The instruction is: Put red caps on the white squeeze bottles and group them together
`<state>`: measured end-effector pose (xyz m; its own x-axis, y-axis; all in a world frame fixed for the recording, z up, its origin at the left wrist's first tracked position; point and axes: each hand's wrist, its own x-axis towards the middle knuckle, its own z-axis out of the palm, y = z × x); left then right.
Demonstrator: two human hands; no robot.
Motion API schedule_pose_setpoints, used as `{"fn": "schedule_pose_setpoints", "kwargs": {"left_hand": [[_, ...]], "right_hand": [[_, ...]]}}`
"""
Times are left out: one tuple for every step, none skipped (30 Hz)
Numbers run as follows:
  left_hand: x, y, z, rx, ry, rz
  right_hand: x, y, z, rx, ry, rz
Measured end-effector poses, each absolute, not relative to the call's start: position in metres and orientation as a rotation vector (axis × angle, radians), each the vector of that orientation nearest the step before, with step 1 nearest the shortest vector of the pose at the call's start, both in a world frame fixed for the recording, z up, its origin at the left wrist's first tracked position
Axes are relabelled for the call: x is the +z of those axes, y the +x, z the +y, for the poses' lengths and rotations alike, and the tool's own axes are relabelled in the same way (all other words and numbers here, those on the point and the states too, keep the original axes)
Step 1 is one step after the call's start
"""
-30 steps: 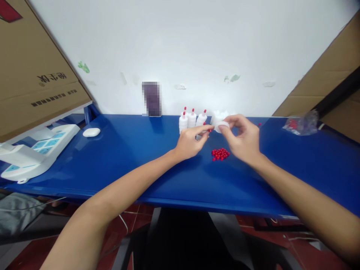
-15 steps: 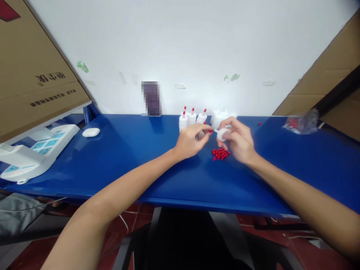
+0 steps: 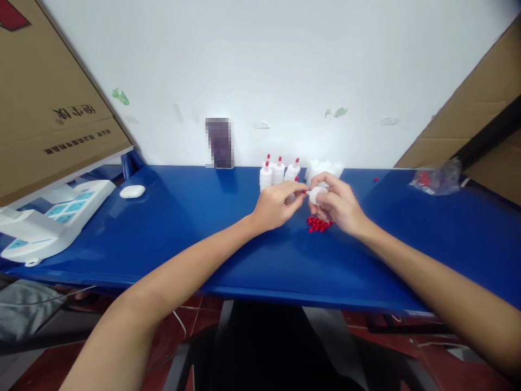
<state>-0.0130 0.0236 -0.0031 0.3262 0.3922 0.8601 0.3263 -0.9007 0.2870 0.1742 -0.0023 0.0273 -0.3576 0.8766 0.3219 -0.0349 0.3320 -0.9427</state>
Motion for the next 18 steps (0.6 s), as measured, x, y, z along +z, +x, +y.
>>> {"fn": "schedule_pose_setpoints", "kwargs": {"left_hand": [[-0.0032, -0.0134, 0.0236, 1.664, 2.496, 0.679], [-0.0032, -0.0138, 0.0236, 1.671, 2.486, 0.689], [-0.0033, -0.0141, 0.0235, 1.672, 2.479, 0.709], [-0.0035, -0.0143, 0.0233, 1.669, 2.477, 0.731], [-0.0036, -0.0144, 0.0231, 1.666, 2.477, 0.748], [-0.0038, -0.0143, 0.0228, 1.666, 2.477, 0.756], [-0.0039, -0.0141, 0.0226, 1.664, 2.478, 0.752], [-0.0041, -0.0138, 0.0225, 1.664, 2.477, 0.745], [-0.0042, -0.0134, 0.0224, 1.667, 2.472, 0.737], [-0.0044, -0.0131, 0.0224, 1.671, 2.465, 0.725], [-0.0046, -0.0127, 0.0224, 1.671, 2.458, 0.712], [-0.0047, -0.0125, 0.0223, 1.671, 2.452, 0.703], [-0.0049, -0.0124, 0.0223, 1.670, 2.445, 0.702], [-0.0050, -0.0124, 0.0222, 1.666, 2.440, 0.708], [-0.0051, -0.0124, 0.0220, 1.657, 2.436, 0.719], [-0.0051, -0.0125, 0.0218, 1.649, 2.434, 0.733], [-0.0051, -0.0124, 0.0215, 1.642, 2.436, 0.740], [-0.0050, -0.0123, 0.0210, 1.638, 2.440, 0.738]], "right_hand": [[0.0267, 0.1750, -0.0015, 1.198, -0.779, -1.635], [0.0261, 0.1757, -0.0009, 1.214, -0.786, -1.639], [0.0257, 0.1761, -0.0007, 1.233, -0.791, -1.645], [0.0253, 0.1762, -0.0009, 1.245, -0.794, -1.651], [0.0250, 0.1760, -0.0014, 1.244, -0.793, -1.659], [0.0250, 0.1756, -0.0022, 1.226, -0.787, -1.665], [0.0252, 0.1750, -0.0032, 1.190, -0.777, -1.665], [0.0256, 0.1743, -0.0043, 1.143, -0.765, -1.659], [0.0262, 0.1736, -0.0052, 1.097, -0.754, -1.649], [0.0269, 0.1729, -0.0059, 1.063, -0.744, -1.641], [0.0274, 0.1724, -0.0062, 1.047, -0.739, -1.636], [0.0278, 0.1721, -0.0062, 1.045, -0.737, -1.632], [0.0280, 0.1718, -0.0059, 1.061, -0.736, -1.631], [0.0278, 0.1716, -0.0052, 1.087, -0.736, -1.627], [0.0274, 0.1713, -0.0044, 1.117, -0.735, -1.622], [0.0268, 0.1710, -0.0035, 1.147, -0.735, -1.615], [0.0263, 0.1705, -0.0025, 1.171, -0.736, -1.606], [0.0260, 0.1700, -0.0015, 1.183, -0.737, -1.591]]}}
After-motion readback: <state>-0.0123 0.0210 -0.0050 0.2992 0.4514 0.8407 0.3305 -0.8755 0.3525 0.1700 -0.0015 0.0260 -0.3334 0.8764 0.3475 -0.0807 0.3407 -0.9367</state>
